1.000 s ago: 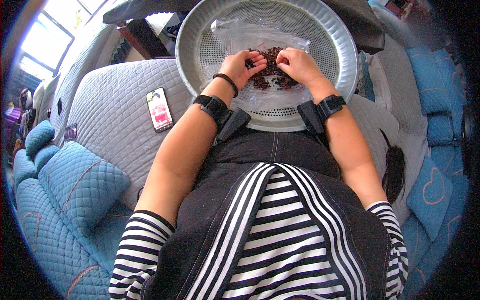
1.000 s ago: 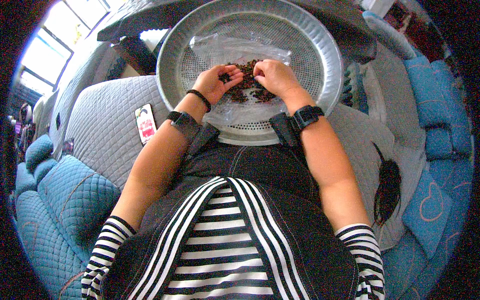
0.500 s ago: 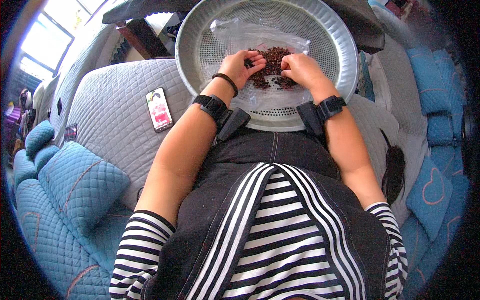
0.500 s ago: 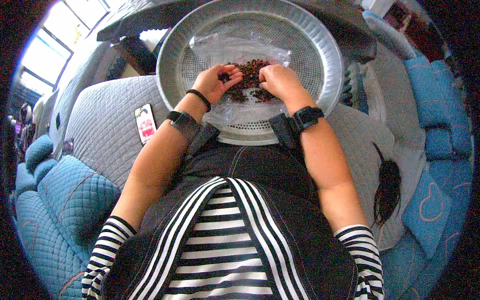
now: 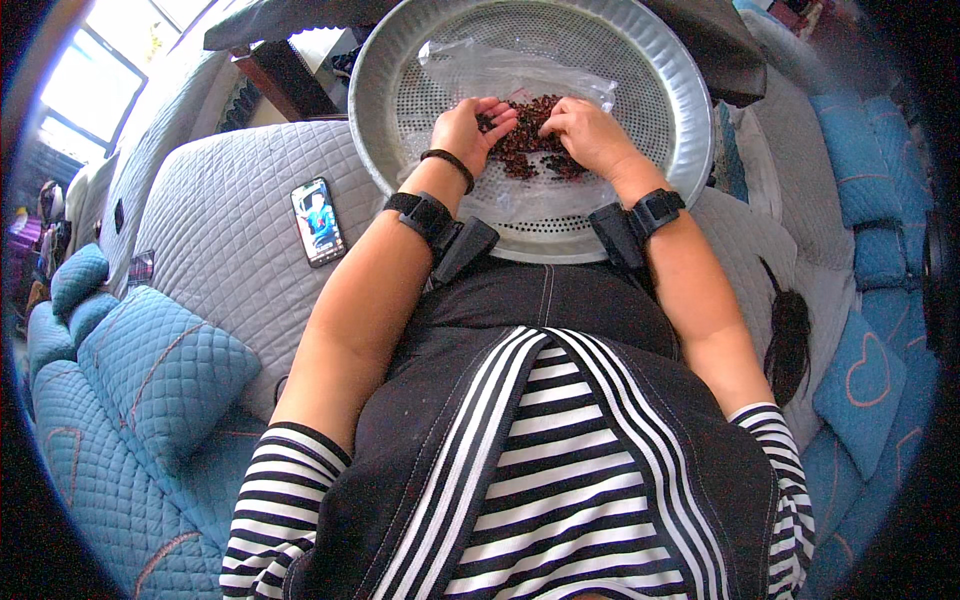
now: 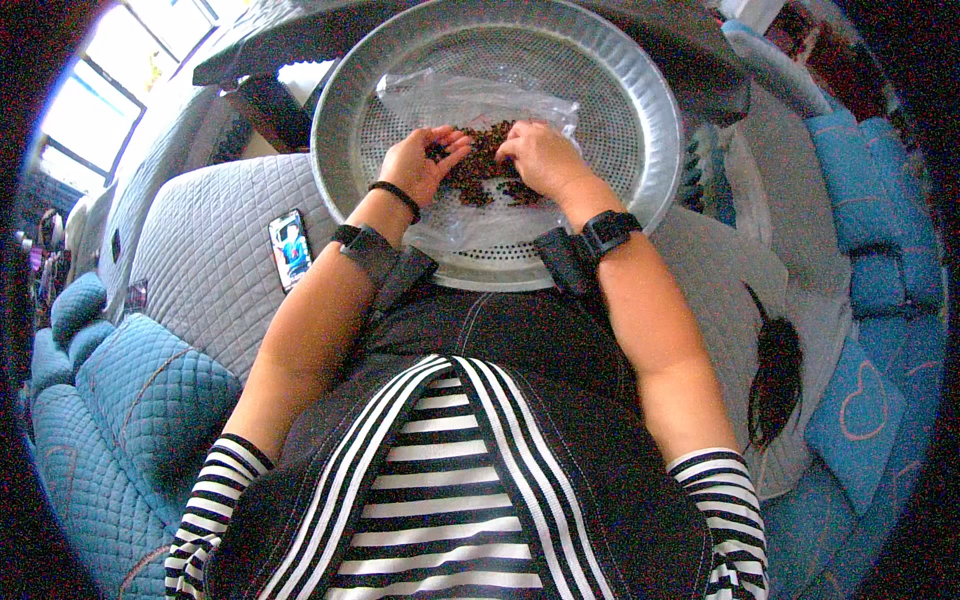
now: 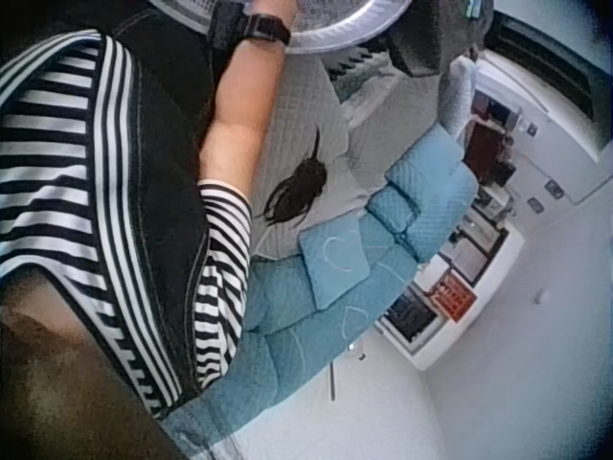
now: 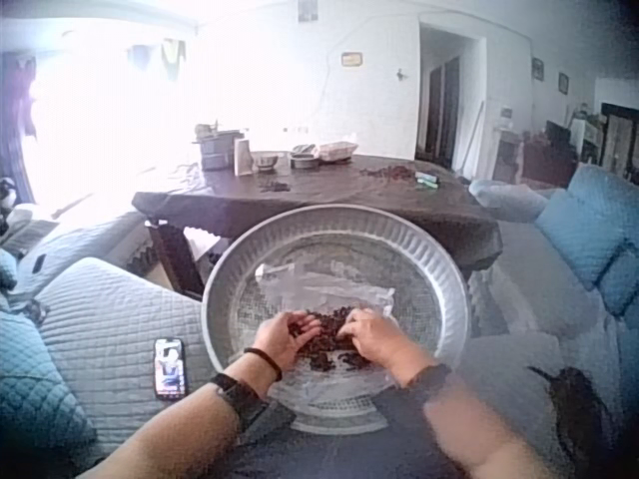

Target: The person sorts small dark seeds or beans by hand on a tray, picking out debris and moving the seeds within a plastic bag.

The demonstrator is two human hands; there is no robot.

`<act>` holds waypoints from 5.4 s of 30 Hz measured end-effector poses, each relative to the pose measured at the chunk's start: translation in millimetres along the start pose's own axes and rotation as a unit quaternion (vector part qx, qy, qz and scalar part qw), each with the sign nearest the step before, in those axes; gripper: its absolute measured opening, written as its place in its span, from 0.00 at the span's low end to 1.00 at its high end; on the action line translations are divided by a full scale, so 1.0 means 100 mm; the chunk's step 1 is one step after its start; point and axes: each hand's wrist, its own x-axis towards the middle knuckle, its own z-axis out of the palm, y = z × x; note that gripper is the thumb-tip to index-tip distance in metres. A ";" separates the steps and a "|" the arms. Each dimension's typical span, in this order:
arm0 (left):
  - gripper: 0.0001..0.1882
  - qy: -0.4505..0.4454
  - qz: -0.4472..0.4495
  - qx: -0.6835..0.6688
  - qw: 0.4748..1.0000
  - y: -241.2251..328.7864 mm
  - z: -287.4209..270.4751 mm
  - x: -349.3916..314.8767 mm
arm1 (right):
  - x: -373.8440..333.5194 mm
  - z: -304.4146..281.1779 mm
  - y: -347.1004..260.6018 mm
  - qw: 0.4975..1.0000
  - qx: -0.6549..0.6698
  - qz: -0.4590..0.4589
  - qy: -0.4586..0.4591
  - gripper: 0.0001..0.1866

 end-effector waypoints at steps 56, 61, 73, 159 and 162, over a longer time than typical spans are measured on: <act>0.12 -0.065 -0.078 0.038 0.994 -0.02 0.01 -0.01 | 0.06 -0.10 -0.13 0.984 0.079 0.146 0.059 0.10; 0.13 -0.108 -0.110 0.046 0.987 -0.03 -0.02 0.02 | 0.15 -0.14 -0.20 0.970 0.179 0.063 0.150 0.08; 0.15 -0.094 -0.102 0.046 0.989 -0.04 0.00 0.00 | 0.05 -0.10 -0.08 0.985 0.131 0.113 -0.017 0.08; 0.14 -0.086 -0.098 0.037 0.991 -0.03 0.01 0.00 | 0.08 -0.10 -0.17 0.978 0.146 0.116 0.096 0.06; 0.13 -0.107 -0.108 0.030 0.988 -0.04 -0.02 0.02 | 0.12 -0.14 -0.23 0.969 0.188 0.108 0.121 0.06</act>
